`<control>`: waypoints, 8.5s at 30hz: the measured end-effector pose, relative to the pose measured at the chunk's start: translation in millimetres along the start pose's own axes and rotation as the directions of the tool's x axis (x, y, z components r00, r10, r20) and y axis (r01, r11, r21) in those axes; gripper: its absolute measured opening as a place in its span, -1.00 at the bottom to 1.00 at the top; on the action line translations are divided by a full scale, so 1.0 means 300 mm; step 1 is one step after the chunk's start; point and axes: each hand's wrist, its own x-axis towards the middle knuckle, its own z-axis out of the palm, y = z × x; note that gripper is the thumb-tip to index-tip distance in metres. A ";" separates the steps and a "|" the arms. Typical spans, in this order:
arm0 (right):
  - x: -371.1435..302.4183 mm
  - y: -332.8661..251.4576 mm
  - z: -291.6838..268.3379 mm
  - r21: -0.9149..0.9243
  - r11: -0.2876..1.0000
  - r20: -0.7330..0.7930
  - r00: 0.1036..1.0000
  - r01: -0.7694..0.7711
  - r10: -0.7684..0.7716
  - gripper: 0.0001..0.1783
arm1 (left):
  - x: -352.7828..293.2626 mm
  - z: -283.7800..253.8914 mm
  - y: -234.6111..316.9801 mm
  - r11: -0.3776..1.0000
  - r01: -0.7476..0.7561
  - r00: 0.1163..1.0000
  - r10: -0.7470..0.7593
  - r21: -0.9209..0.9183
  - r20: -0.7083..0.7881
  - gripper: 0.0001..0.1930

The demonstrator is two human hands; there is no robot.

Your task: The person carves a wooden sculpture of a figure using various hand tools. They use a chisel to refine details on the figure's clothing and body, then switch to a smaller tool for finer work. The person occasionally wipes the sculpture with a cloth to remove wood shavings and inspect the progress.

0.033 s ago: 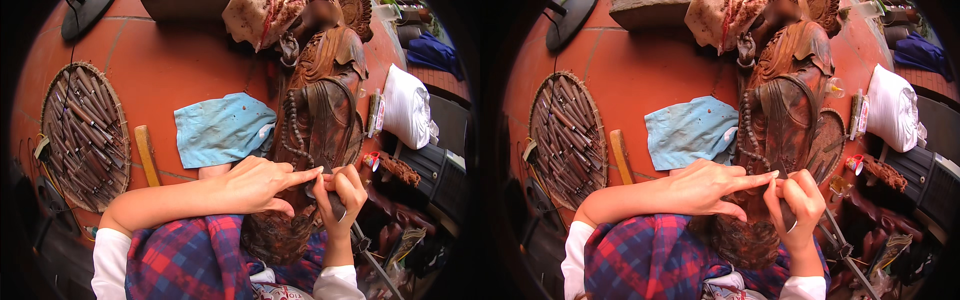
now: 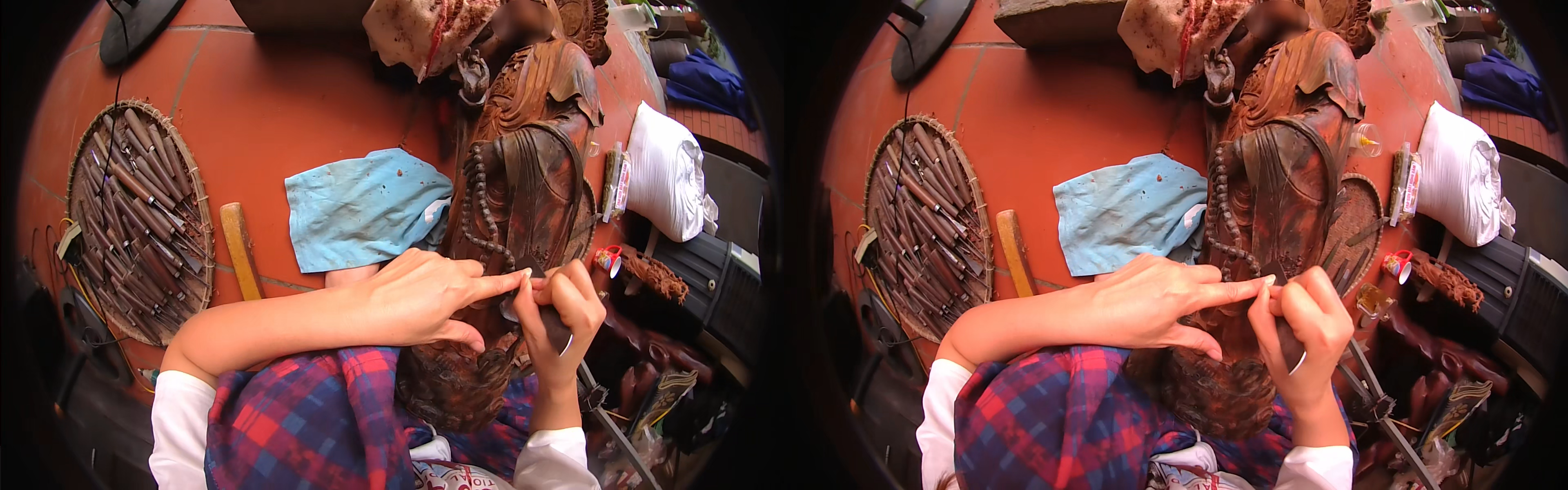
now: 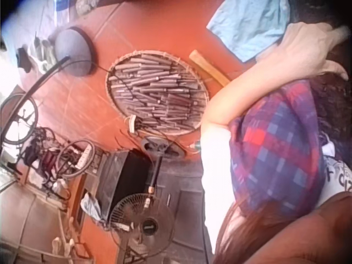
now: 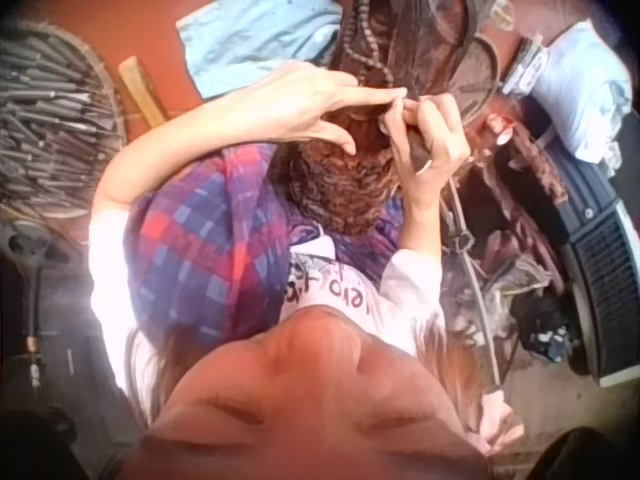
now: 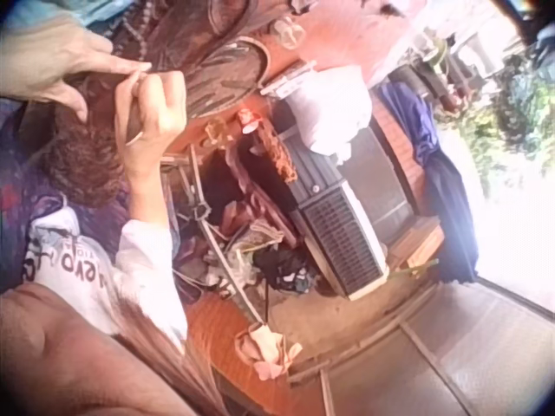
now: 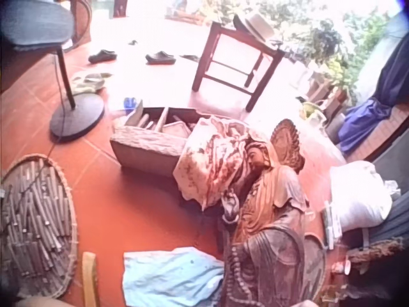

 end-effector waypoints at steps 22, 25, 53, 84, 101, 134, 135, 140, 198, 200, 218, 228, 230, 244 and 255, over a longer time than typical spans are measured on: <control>-0.008 0.064 0.012 0.123 0.991 -0.127 0.992 0.043 -0.028 -0.77 | 0.019 -0.013 0.028 0.999 -0.003 0.995 0.008 0.053 -0.104 -0.10; -0.044 0.038 -0.010 0.124 0.990 -0.077 0.994 -0.063 0.073 -0.76 | 0.011 0.014 0.034 1.000 0.003 1.000 -0.003 0.003 -0.001 -0.11; -0.172 0.174 -0.077 0.876 0.429 0.036 0.918 -0.219 0.394 -0.76 | -0.068 -0.012 0.042 0.990 0.079 0.948 -0.037 -0.120 0.317 -0.22; -0.084 0.052 -0.023 0.267 0.935 -0.064 0.964 -0.235 0.260 -0.86 | 0.020 0.013 0.056 0.992 0.094 0.978 -0.076 -0.086 0.192 -0.07; -0.085 0.049 0.007 0.409 0.847 -0.104 0.905 -0.339 0.413 -0.88 | 0.025 0.019 0.035 0.999 -0.032 0.999 0.031 -0.031 -0.025 -0.13; -0.291 0.189 -0.133 0.793 0.550 -0.029 0.886 -0.262 0.464 -0.58 | -0.149 0.111 -0.036 0.970 0.116 0.988 -0.092 -0.214 0.122 -0.57; -0.289 0.188 -0.128 0.783 0.566 -0.065 0.870 -0.260 0.489 -0.54 | -0.152 0.114 -0.042 0.970 0.114 0.990 -0.092 -0.215 0.107 -0.57; -0.300 0.210 -0.119 0.826 0.490 -0.062 0.819 -0.279 0.571 -0.33 | -0.124 0.085 -0.033 0.993 -0.108 0.986 0.113 0.052 -0.123 -0.59; -0.392 0.701 -0.183 0.528 0.550 -0.129 0.579 -0.647 0.805 -0.41 | -0.290 0.368 -0.304 0.913 0.405 0.896 -0.385 0.050 -0.220 -0.59; -0.448 0.858 -0.150 0.385 0.443 0.020 0.487 -0.810 0.873 -0.35 | -0.281 0.369 -0.312 0.923 0.383 0.901 -0.363 0.045 -0.238 -0.58; -0.606 1.166 0.154 -0.069 0.564 -0.200 0.565 -0.823 0.801 -0.59 | -0.305 0.402 -0.284 0.890 0.456 0.852 -0.427 0.028 -0.302 -0.56; -0.368 0.581 -0.030 0.710 0.590 0.148 0.900 -0.386 0.410 -0.84 | -0.293 0.387 -0.288 0.897 0.442 0.858 -0.426 -0.007 -0.287 -0.58; -0.361 0.491 -0.093 0.730 0.627 0.194 0.962 -0.271 0.190 -0.87 | -0.302 0.387 -0.294 0.900 0.437 0.860 -0.418 -0.001 -0.293 -0.58; -0.445 0.020 -0.155 0.074 0.924 0.211 0.911 -0.376 0.354 -0.60 | -0.301 0.388 -0.310 0.909 0.415 0.874 -0.389 0.030 -0.291 -0.60; -0.414 0.157 -0.147 0.395 0.806 -0.027 0.871 -0.441 0.490 -0.84 | -0.306 0.379 -0.295 0.893 0.449 0.860 -0.423 0.029 -0.284 -0.60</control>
